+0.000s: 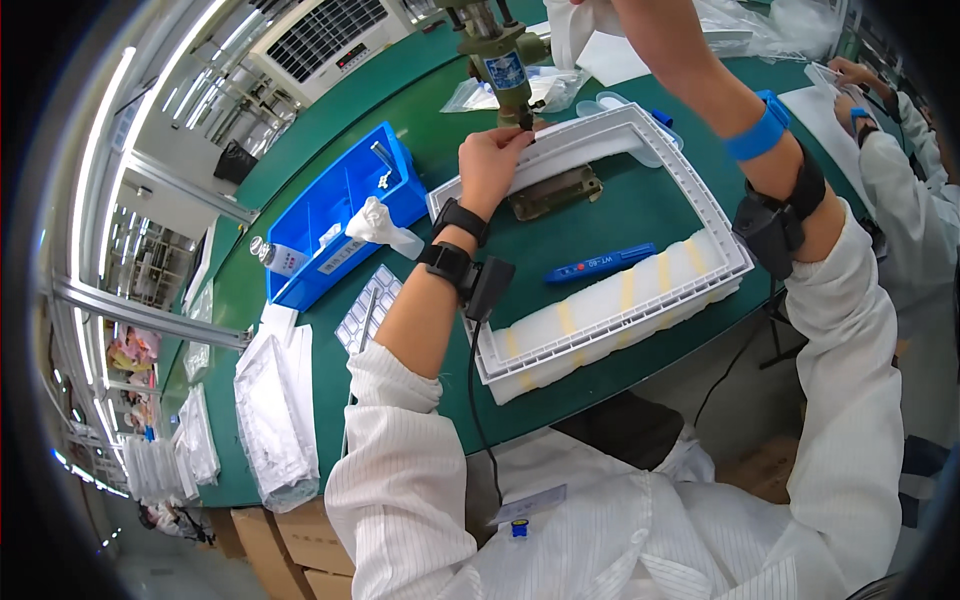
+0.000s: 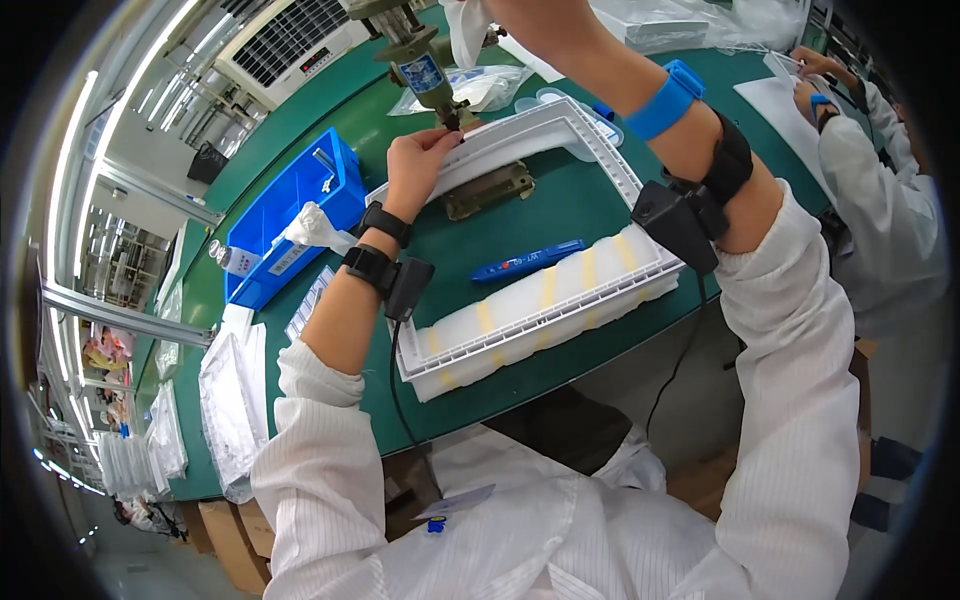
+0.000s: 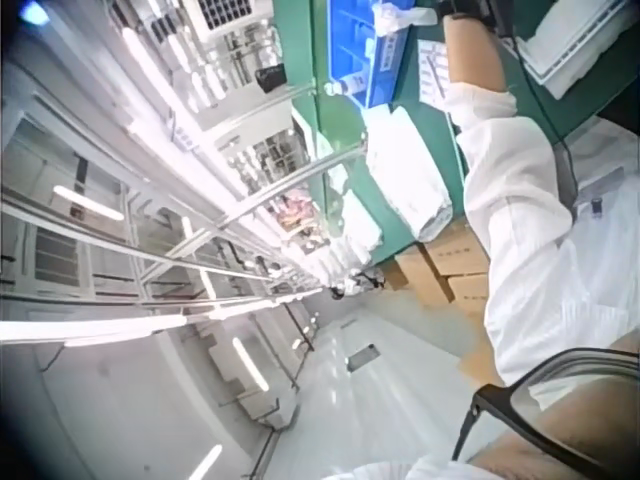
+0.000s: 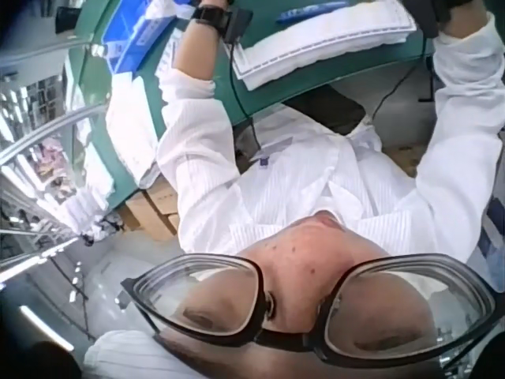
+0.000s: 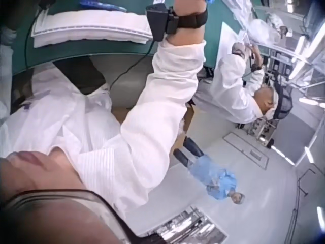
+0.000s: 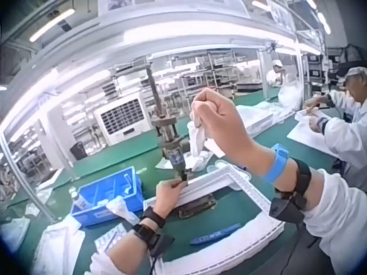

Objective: Assembling a white plastic frame component using adhesive, wipes, and a small press machine.

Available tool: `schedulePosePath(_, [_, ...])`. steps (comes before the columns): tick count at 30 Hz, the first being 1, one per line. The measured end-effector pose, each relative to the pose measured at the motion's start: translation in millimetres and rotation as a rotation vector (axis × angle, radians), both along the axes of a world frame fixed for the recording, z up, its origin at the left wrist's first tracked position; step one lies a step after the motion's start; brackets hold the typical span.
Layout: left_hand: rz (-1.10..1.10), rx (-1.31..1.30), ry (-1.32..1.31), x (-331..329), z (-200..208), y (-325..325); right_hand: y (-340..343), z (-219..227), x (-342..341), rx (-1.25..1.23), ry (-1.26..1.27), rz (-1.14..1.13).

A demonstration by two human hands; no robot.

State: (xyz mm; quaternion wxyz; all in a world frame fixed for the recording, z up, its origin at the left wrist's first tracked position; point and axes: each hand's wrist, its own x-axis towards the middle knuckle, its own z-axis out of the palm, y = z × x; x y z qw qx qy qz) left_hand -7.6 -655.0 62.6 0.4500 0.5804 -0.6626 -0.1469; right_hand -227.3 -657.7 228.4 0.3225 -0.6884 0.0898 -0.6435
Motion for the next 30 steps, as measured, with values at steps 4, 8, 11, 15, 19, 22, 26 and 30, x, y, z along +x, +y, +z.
schedulePosePath(4, [0.030,-0.015,-0.039,3,0,2,-4,5,3,0.046,0.034,-0.008])
schedulePosePath(8, [0.009,-0.006,-0.032,-5,3,-1,-9,10,-4,0.069,0.020,-0.008])
schedulePosePath(11, [0.010,-0.009,-0.069,-1,4,3,-10,8,0,0.100,0.035,0.049])
schedulePosePath(15, [0.007,-0.006,-0.055,-3,4,1,-13,10,-1,0.041,0.035,0.010])
schedulePosePath(19, [0.006,-0.026,-0.054,3,1,2,-6,5,-1,0.098,0.035,0.074])
schedulePosePath(22, [-0.008,-0.035,-0.051,-3,2,-1,0,-6,-9,0.024,0.050,0.012])
schedulePosePath(26, [-0.010,-0.028,-0.049,-3,1,1,7,-29,-8,-0.084,0.008,-0.071])
schedulePosePath(30, [0.018,-0.037,-0.082,-1,1,2,27,-47,-15,0.045,0.059,-0.075])
